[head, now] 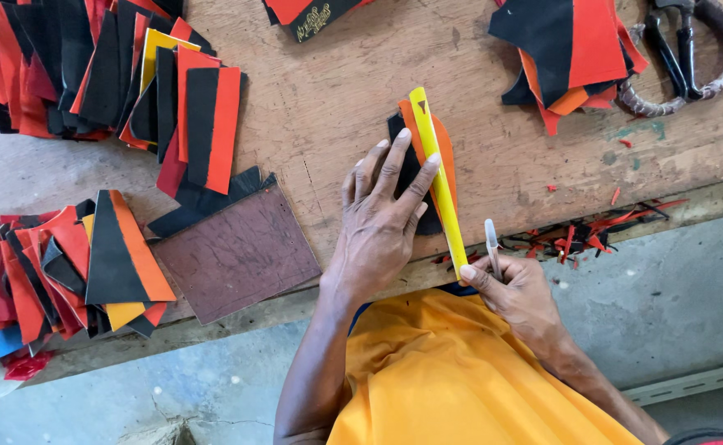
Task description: The person repeatedly marks small rectangular pieces of red and black material using a yellow ruler and a white marker. They align the ruler, draw a line, then set the marked piece aside and pick up the next piece to repeat the process.
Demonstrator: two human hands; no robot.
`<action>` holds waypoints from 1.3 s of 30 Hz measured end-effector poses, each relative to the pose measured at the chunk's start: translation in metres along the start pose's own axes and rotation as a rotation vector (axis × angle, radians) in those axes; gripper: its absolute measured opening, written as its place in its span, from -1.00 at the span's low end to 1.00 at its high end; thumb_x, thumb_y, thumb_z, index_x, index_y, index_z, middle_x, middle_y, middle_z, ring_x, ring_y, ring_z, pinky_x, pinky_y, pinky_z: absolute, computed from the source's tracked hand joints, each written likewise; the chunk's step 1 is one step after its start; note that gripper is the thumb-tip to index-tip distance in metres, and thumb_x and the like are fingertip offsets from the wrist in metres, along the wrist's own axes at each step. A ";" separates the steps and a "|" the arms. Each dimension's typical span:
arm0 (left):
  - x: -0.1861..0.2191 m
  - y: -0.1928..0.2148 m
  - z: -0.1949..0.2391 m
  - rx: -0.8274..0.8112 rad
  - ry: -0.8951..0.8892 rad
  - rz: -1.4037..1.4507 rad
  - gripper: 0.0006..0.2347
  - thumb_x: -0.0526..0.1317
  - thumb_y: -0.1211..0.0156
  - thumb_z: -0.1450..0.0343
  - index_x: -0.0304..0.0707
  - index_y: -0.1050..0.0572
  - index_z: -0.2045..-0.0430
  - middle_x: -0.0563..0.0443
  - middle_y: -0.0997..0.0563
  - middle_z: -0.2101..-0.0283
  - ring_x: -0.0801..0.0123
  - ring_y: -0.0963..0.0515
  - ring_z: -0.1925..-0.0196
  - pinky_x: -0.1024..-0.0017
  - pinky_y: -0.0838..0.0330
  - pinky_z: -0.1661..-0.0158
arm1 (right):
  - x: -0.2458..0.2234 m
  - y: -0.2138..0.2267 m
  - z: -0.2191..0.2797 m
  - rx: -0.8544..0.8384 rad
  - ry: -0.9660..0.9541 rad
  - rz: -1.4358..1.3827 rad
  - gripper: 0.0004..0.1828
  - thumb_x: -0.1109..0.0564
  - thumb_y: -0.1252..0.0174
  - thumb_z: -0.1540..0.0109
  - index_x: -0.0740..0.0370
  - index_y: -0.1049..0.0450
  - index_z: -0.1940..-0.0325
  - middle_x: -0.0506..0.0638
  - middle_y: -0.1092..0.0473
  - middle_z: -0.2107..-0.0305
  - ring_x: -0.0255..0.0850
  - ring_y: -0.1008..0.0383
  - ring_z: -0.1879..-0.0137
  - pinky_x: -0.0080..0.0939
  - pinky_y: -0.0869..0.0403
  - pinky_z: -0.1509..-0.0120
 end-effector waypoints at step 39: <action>-0.002 0.002 -0.004 -0.126 -0.024 -0.073 -0.38 -0.42 -0.03 -0.35 0.03 -0.27 -0.40 0.12 -0.11 -0.54 -0.01 -0.10 -0.52 0.04 0.08 -0.43 | 0.005 -0.002 -0.003 -0.032 0.007 -0.151 -0.78 0.11 -0.29 -0.24 0.35 -0.56 0.36 -0.20 -0.26 0.71 -0.47 -0.07 0.64 -0.38 -0.02 0.59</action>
Point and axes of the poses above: each hand's wrist, its own z-axis away from the middle knuckle, its own y-axis out of the back of the hand, x = y × z, the point moved 5 cm from there along -z, towards the middle knuckle
